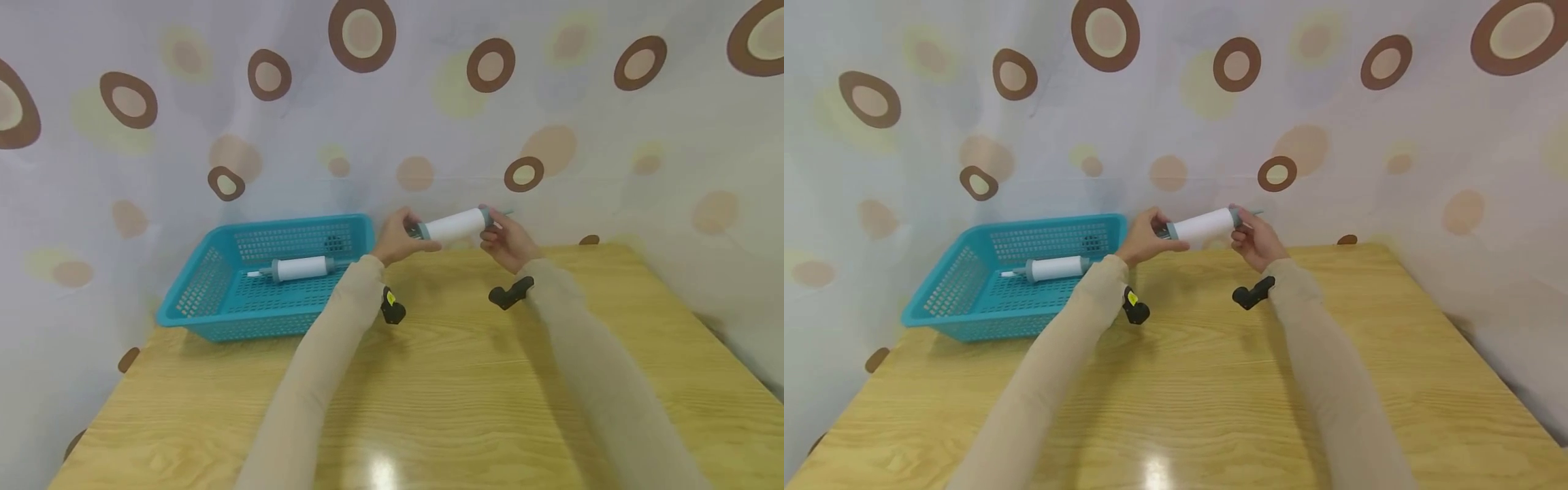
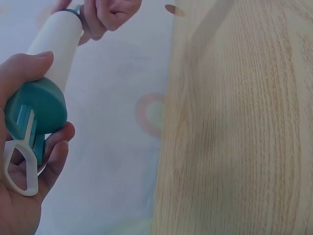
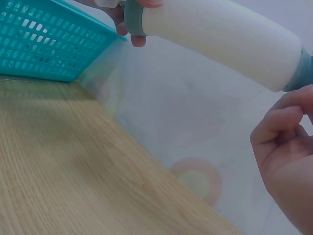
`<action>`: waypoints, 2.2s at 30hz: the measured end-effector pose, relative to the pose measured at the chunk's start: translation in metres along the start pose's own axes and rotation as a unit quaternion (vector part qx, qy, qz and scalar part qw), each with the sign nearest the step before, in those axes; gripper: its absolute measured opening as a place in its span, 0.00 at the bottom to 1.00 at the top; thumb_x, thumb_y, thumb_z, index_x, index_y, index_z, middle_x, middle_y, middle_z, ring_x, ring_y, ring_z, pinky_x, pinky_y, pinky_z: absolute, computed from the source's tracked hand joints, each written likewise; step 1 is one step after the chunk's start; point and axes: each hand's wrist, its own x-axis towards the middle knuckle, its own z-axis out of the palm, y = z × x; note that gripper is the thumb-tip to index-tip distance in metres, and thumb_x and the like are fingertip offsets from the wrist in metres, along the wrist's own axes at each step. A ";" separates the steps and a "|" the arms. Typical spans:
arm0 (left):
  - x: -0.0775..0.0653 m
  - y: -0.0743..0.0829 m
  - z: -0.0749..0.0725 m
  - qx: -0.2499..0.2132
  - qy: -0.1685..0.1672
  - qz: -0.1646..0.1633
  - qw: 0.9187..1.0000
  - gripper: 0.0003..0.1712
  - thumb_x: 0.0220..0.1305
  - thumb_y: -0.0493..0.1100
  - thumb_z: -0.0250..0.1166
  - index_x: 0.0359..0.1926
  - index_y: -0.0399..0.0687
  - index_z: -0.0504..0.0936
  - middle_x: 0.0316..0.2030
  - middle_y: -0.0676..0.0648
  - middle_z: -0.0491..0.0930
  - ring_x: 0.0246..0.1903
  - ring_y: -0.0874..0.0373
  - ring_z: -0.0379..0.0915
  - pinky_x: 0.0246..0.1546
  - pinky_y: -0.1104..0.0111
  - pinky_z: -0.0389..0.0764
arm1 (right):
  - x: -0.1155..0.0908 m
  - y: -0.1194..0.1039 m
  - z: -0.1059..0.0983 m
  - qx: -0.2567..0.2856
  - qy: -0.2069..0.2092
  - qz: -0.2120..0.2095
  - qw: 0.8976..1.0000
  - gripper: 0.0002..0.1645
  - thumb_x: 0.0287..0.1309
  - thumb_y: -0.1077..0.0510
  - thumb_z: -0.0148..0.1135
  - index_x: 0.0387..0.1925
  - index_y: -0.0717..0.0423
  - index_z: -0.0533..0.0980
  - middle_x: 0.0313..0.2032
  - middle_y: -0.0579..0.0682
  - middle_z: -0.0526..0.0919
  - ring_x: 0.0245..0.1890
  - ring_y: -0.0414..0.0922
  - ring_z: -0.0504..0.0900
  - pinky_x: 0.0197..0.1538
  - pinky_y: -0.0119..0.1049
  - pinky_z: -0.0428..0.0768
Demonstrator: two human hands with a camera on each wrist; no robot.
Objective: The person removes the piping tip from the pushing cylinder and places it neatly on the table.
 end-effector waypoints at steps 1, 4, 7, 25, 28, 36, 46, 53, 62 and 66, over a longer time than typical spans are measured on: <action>0.000 0.000 0.000 0.002 -0.001 -0.001 1.000 0.25 0.45 0.43 0.78 0.37 0.45 0.71 0.36 0.46 0.75 0.35 0.57 0.70 0.35 0.71 0.73 | 0.000 0.000 0.001 0.001 0.008 -0.001 1.000 0.10 0.74 0.51 0.42 0.49 0.49 0.67 0.33 0.44 0.60 0.21 0.36 0.57 0.27 0.26 0.56; 0.001 -0.001 0.001 0.003 -0.006 0.002 1.000 0.26 0.45 0.44 0.78 0.38 0.45 0.71 0.37 0.46 0.75 0.36 0.57 0.70 0.36 0.71 0.73 | 0.001 0.001 0.003 0.001 0.031 -0.008 0.999 0.14 0.74 0.47 0.42 0.41 0.51 0.69 0.29 0.43 0.60 0.20 0.37 0.54 0.26 0.27 0.54; 0.002 -0.001 0.002 0.000 -0.012 0.006 1.000 0.26 0.45 0.45 0.78 0.38 0.45 0.70 0.38 0.46 0.75 0.36 0.57 0.71 0.37 0.70 0.74 | 0.003 0.001 0.004 0.011 0.039 -0.017 0.999 0.20 0.73 0.44 0.42 0.31 0.53 0.68 0.22 0.43 0.58 0.20 0.38 0.50 0.27 0.28 0.51; 0.002 -0.010 -0.006 0.027 0.001 -0.011 1.000 0.29 0.42 0.44 0.80 0.42 0.44 0.73 0.37 0.45 0.77 0.36 0.56 0.72 0.35 0.70 0.74 | 0.013 0.005 0.006 0.109 0.062 0.008 0.992 0.06 0.70 0.55 0.49 0.41 0.52 0.62 0.39 0.46 0.62 0.23 0.37 0.64 0.29 0.26 0.65; 0.004 -0.010 -0.004 0.027 -0.002 -0.008 1.000 0.30 0.42 0.44 0.80 0.43 0.43 0.72 0.39 0.44 0.78 0.37 0.55 0.73 0.36 0.70 0.75 | 0.015 0.003 0.004 0.126 0.074 0.028 0.989 0.09 0.69 0.55 0.49 0.43 0.49 0.59 0.44 0.45 0.57 0.24 0.37 0.62 0.27 0.25 0.64; 0.007 -0.006 -0.005 0.024 -0.006 0.004 1.000 0.29 0.43 0.42 0.79 0.41 0.41 0.71 0.40 0.42 0.76 0.37 0.54 0.71 0.36 0.69 0.75 | 0.012 -0.003 0.003 0.081 0.066 0.100 0.989 0.17 0.69 0.46 0.47 0.43 0.51 0.54 0.25 0.44 0.56 0.18 0.35 0.56 0.20 0.22 0.61; 0.007 -0.005 -0.006 0.010 -0.007 -0.014 1.000 0.29 0.43 0.41 0.79 0.42 0.42 0.71 0.41 0.43 0.76 0.39 0.54 0.72 0.40 0.67 0.76 | 0.008 -0.001 0.000 0.123 0.011 0.053 0.991 0.11 0.70 0.51 0.48 0.51 0.49 0.64 0.32 0.46 0.56 0.23 0.37 0.53 0.24 0.25 0.58; 0.009 -0.004 -0.003 0.014 -0.017 -0.006 1.000 0.29 0.42 0.41 0.79 0.42 0.41 0.71 0.41 0.42 0.77 0.39 0.54 0.73 0.40 0.68 0.76 | 0.009 0.001 0.006 -0.009 0.056 0.030 0.998 0.20 0.69 0.40 0.42 0.32 0.51 0.59 0.24 0.44 0.58 0.17 0.36 0.53 0.20 0.24 0.55; 0.007 0.000 -0.001 0.019 -0.029 -0.004 0.999 0.29 0.43 0.41 0.79 0.42 0.40 0.71 0.43 0.39 0.77 0.39 0.54 0.72 0.40 0.69 0.76 | 0.004 -0.005 0.008 -0.083 0.104 0.045 0.990 0.15 0.73 0.44 0.39 0.37 0.51 0.58 0.23 0.44 0.59 0.16 0.36 0.54 0.19 0.24 0.56; 0.005 0.004 -0.002 0.027 -0.039 0.001 0.999 0.29 0.44 0.41 0.79 0.43 0.39 0.71 0.42 0.40 0.76 0.39 0.54 0.72 0.40 0.68 0.76 | 0.000 -0.008 0.005 -0.081 0.125 0.048 0.988 0.16 0.72 0.45 0.42 0.33 0.51 0.58 0.23 0.44 0.59 0.16 0.36 0.54 0.19 0.25 0.57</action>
